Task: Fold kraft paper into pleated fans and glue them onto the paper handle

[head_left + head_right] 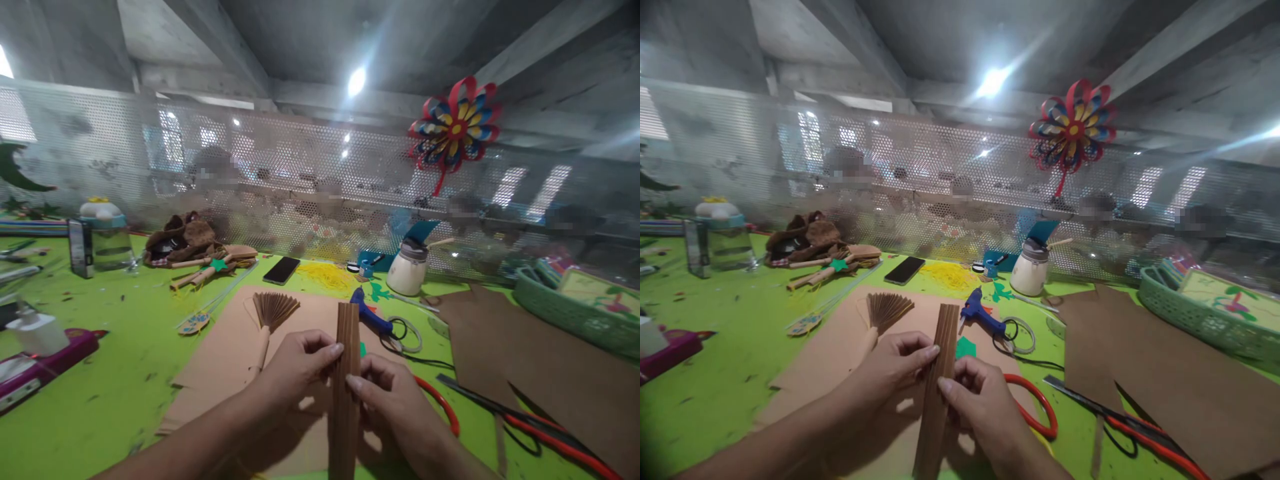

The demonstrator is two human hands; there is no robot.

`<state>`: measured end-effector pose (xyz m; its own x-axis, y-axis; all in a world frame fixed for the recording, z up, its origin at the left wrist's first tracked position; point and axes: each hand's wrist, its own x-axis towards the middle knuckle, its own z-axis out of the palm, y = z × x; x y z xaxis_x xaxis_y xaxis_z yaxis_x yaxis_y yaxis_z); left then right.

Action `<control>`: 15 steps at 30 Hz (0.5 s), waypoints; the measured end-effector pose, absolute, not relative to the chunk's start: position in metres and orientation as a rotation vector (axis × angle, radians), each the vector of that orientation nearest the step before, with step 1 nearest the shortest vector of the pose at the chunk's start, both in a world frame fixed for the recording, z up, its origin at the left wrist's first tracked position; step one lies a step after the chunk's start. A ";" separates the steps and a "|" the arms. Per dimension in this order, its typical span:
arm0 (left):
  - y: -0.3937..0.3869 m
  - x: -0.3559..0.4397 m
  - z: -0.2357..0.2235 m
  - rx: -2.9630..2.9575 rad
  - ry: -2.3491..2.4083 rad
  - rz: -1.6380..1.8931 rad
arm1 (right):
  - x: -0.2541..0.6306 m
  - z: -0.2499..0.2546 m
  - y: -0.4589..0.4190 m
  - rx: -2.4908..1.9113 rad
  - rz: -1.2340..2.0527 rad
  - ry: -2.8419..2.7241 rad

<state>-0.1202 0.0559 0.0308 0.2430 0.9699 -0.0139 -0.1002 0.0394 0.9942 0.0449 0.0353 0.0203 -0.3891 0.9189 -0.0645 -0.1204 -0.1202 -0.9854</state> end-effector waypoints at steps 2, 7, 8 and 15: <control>0.056 -0.120 0.031 1.198 0.970 1.067 | 0.045 0.020 0.034 -0.960 1.628 -1.336; 0.060 -0.122 0.028 1.135 0.888 1.043 | 0.045 0.021 0.033 -0.953 1.630 -1.289; 0.060 -0.123 0.027 1.127 0.875 1.040 | 0.045 0.021 0.034 -0.952 1.626 -1.284; 0.060 -0.122 0.028 1.127 0.826 1.015 | 0.042 0.018 0.034 -1.001 1.559 -1.359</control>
